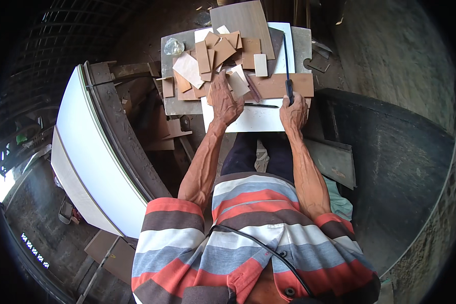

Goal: The person uses a blue utility knife to carefully cut and shape small rectangular pieces of wood on a white workbench. They repeatedly pick up pieces, position them, and make precise cuts along the edges, occasionally inspecting the results before continuing.

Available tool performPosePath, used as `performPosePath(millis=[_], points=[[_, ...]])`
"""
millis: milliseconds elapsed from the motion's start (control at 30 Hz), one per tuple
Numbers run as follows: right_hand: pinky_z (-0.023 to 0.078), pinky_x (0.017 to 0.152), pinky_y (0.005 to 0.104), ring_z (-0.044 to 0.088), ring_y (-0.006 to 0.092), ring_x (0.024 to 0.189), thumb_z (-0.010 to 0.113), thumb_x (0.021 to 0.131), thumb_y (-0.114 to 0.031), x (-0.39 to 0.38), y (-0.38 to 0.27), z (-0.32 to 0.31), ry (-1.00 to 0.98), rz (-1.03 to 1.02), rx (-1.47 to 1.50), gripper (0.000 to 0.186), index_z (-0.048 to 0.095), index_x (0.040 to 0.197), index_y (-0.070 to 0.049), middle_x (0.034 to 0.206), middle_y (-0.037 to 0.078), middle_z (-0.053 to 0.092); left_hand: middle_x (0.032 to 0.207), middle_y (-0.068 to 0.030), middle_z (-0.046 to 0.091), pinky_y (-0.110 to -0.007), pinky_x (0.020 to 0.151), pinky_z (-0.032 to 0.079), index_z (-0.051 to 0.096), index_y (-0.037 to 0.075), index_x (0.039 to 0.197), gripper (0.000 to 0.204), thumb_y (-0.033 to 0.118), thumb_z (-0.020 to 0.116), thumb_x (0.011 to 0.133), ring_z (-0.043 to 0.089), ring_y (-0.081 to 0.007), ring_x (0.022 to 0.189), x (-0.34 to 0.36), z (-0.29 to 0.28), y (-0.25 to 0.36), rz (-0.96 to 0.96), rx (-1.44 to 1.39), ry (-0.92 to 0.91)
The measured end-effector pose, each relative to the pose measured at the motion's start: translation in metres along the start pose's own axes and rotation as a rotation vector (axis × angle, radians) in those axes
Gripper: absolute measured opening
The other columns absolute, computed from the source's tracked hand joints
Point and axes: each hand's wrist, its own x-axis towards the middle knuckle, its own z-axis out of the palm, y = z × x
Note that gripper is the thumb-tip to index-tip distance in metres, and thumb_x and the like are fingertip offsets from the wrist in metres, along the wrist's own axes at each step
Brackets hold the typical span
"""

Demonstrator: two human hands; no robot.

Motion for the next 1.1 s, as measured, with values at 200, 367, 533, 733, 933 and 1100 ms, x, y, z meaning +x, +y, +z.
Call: performPosePath(millis=[200, 367, 533, 733, 933, 1100], points=[[0.046, 0.085, 0.0501, 0.056, 0.0380, 0.104, 0.071, 0.083, -0.027, 0.012, -0.005, 0.008, 0.018, -0.056, -0.167, 0.040, 0.056, 0.114, -0.006, 0.105, 0.017, 0.057, 0.127, -0.0249, 0.044, -0.049, 0.106, 0.034, 0.021, -0.002, 0.148, 0.098, 0.009, 0.073, 0.065, 0.043, -0.0419, 0.117, -0.006, -0.016, -0.006, -0.056, -0.029, -0.006], [0.047, 0.084, 0.0507, 0.053, 0.0371, 0.108, 0.069, 0.083, -0.026, 0.013, -0.042, 0.012, 0.013, -0.302, -0.052, 0.039, 0.060, 0.114, -0.004, 0.110, 0.018, 0.053, 0.128, -0.0241, 0.042, -0.048, 0.105, 0.037, 0.021, -0.001, 0.148, 0.095, 0.001, 0.072, 0.068, 0.044, -0.0409, 0.118, -0.014, -0.029, -0.008, -0.059, -0.222, 0.048], [0.049, 0.085, 0.0502, 0.052, 0.0357, 0.111, 0.070, 0.081, -0.027, 0.014, -0.102, 0.047, -0.136, -0.350, -0.155, 0.035, 0.066, 0.107, -0.004, 0.111, 0.016, 0.052, 0.136, -0.0255, 0.032, -0.046, 0.098, 0.045, 0.019, 0.002, 0.149, 0.094, -0.009, 0.064, 0.067, 0.045, -0.0436, 0.118, -0.025, -0.037, -0.005, -0.194, -0.397, 0.030], [0.049, 0.088, 0.0482, 0.053, 0.0343, 0.111, 0.072, 0.080, -0.024, 0.012, -0.114, 0.075, -0.168, -0.283, -0.180, 0.030, 0.067, 0.103, -0.006, 0.111, 0.015, 0.053, 0.138, -0.0254, 0.032, -0.040, 0.082, 0.051, 0.020, 0.002, 0.149, 0.093, -0.010, 0.062, 0.067, 0.046, -0.0413, 0.116, -0.032, -0.048, -0.013, -0.190, -0.398, 0.052], [0.048, 0.090, 0.0470, 0.055, 0.0342, 0.109, 0.072, 0.080, -0.027, 0.019, -0.107, 0.087, -0.223, -0.200, -0.095, 0.031, 0.067, 0.103, -0.007, 0.111, 0.016, 0.057, 0.136, -0.0263, 0.033, -0.045, 0.094, 0.046, 0.020, 0.001, 0.148, 0.092, -0.010, 0.061, 0.067, 0.042, -0.0435, 0.121, -0.032, -0.048, -0.025, -0.223, -0.460, 0.057], [0.047, 0.092, 0.0467, 0.056, 0.0351, 0.110, 0.070, 0.078, -0.028, 0.011, -0.122, 0.084, -0.175, -0.193, -0.195, 0.034, 0.067, 0.103, -0.006, 0.110, 0.016, 0.059, 0.134, -0.0264, 0.033, -0.047, 0.102, 0.041, 0.021, 0.001, 0.147, 0.089, -0.011, 0.060, 0.068, 0.040, -0.0449, 0.123, -0.031, -0.050, -0.031, -0.242, -0.466, 0.068]])
